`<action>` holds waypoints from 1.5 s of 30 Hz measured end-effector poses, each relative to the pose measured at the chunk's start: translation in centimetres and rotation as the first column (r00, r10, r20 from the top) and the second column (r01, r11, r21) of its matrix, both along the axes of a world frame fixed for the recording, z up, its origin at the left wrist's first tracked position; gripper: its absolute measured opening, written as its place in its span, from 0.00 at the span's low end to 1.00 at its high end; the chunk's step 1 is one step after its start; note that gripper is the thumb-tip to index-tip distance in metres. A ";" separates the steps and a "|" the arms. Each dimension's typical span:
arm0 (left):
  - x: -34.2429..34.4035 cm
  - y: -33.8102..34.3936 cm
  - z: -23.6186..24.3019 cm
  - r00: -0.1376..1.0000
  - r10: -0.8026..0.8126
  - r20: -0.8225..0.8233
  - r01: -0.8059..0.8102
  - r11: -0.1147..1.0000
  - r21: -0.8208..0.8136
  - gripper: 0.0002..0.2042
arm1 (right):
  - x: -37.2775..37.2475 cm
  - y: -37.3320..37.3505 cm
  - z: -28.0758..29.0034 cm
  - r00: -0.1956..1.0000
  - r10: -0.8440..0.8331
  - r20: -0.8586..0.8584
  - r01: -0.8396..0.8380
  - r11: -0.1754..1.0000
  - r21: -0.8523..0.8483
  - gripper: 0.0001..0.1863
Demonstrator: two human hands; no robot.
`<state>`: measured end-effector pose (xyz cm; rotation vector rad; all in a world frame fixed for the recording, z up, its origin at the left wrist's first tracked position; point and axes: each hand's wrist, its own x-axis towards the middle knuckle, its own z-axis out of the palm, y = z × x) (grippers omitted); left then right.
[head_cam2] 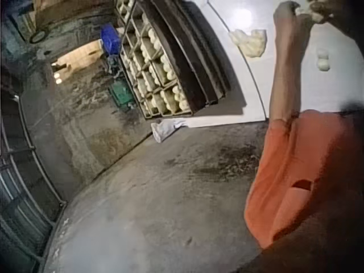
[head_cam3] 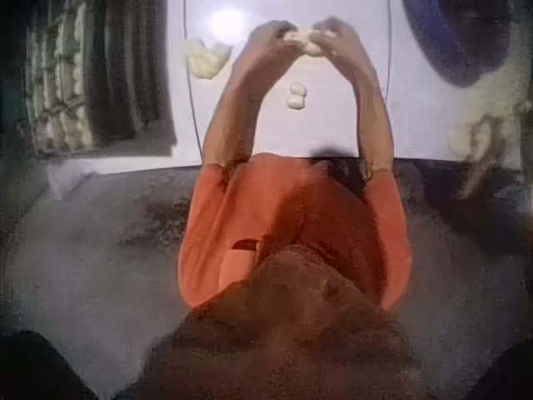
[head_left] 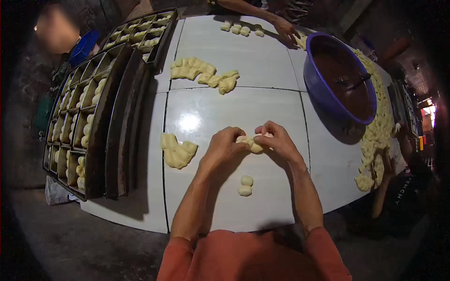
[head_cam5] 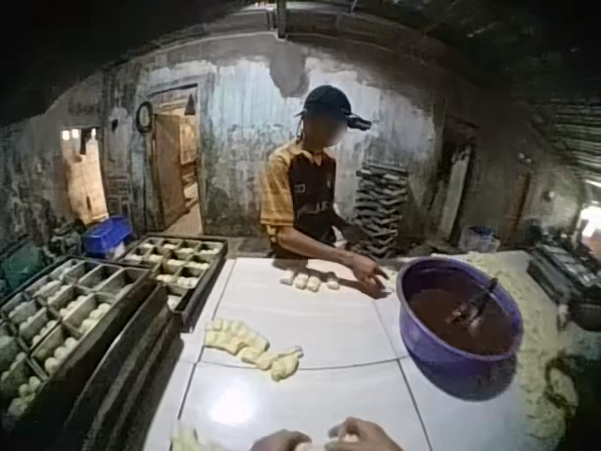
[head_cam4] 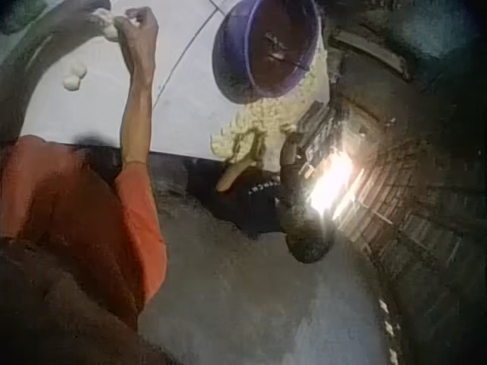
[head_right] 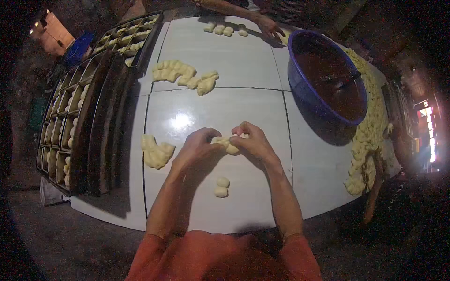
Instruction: The person prepares pieces of dough by hand, dipping small portions into a bowl of liquid and placing them into metal baking trays. The person also moves a full tray of prepared dough pieces onto a different stack.
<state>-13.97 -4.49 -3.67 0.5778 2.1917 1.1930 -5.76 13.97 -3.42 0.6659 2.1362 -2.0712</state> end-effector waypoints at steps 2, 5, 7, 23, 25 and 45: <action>-1.6 0.0 0.2 0.986 -0.065 0.152 0.055 0.996 0.073 0.19 | -0.3 1.4 0.0 1.000 0.017 -0.016 -0.017 0.999 0.047 0.10; -3.5 -0.1 0.0 0.978 -0.118 0.173 0.086 0.980 0.181 0.14 | -0.7 1.9 1.0 0.993 -0.026 -0.112 0.016 0.996 -0.084 0.09; -4.3 0.3 -1.1 0.954 0.037 0.299 -0.144 0.927 0.345 0.14 | -0.9 3.8 -0.2 0.983 -0.121 -0.141 0.116 0.992 -0.043 0.13; -5.9 1.0 -0.3 0.975 -0.221 -0.035 0.221 0.975 -0.005 0.23 | -2.8 4.9 0.7 0.998 0.054 0.027 -0.054 0.999 -0.004 0.15; -6.9 1.4 -0.5 0.941 -0.299 -0.157 0.289 0.954 -0.082 0.23 | -2.2 6.0 0.5 0.995 -0.072 0.072 0.079 0.991 -0.106 0.11; 3.4 8.7 0.0 0.879 -0.028 0.475 -0.205 0.878 0.432 0.16 | 4.4 1.8 0.9 0.898 -0.385 -0.212 0.311 0.897 -0.313 0.17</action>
